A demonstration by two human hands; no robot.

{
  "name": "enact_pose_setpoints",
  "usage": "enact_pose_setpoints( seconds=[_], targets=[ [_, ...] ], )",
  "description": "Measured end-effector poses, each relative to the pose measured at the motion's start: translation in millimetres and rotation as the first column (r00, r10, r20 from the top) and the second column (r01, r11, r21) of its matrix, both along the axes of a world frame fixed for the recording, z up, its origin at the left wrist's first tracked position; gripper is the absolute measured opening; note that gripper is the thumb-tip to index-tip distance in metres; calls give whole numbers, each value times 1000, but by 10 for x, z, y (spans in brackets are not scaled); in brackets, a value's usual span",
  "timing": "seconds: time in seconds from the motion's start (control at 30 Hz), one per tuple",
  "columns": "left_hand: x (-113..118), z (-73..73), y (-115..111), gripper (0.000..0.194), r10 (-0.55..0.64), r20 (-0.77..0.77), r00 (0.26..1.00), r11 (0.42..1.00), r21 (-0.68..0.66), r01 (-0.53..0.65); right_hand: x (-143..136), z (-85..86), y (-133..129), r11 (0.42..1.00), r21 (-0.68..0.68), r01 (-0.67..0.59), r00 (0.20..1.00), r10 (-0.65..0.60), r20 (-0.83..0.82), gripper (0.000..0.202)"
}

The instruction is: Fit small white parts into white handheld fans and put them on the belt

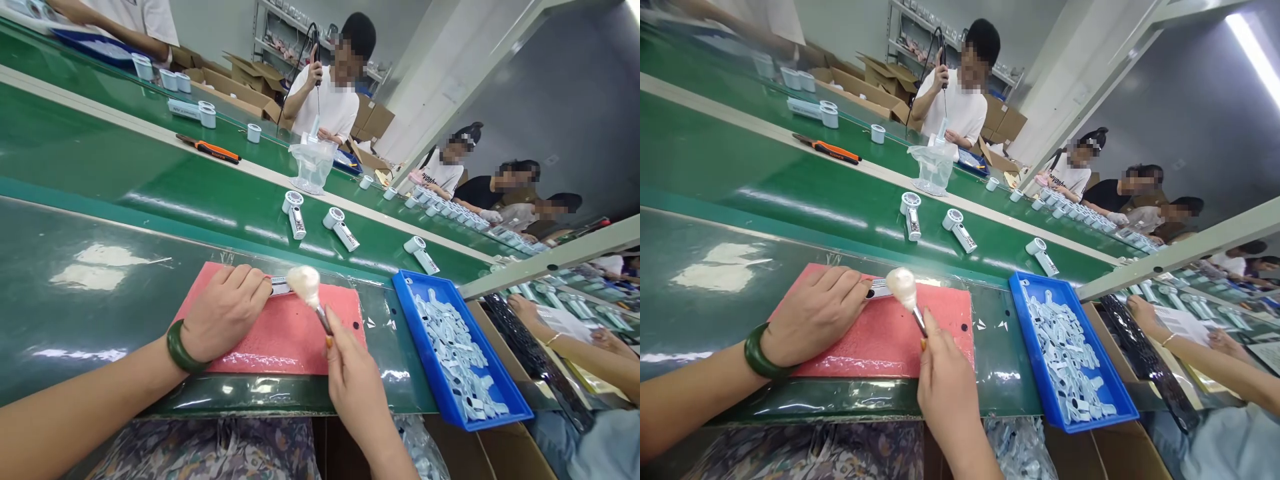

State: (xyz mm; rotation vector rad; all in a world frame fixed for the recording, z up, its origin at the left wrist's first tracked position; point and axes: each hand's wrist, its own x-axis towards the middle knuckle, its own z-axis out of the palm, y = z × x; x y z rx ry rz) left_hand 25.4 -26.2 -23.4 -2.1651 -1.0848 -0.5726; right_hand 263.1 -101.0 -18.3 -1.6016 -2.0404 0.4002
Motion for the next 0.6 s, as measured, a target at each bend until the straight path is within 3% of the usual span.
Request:
enact_pose_setpoints(
  seconds=[0.17,0.4,0.47,0.6],
  targets=[
    [8,-48,-154,22,-22,-41,999,999,-27,21,345,-5,-16,980,56,190,980,-186,-63,46],
    [-9,-57,-195,21,-77,34,996,994,-69,80,908,-128,9,850,154,504,820,-527,224,50],
    [-44,-17,-136,22,-88,75,993,986,-133,98,1006,-197,43,834,193,517,773,-552,314,49],
    [-151,105,40,28,-78,151,985,933,-337,126,1067,-356,99,859,285,425,732,-511,450,47]
  ],
)
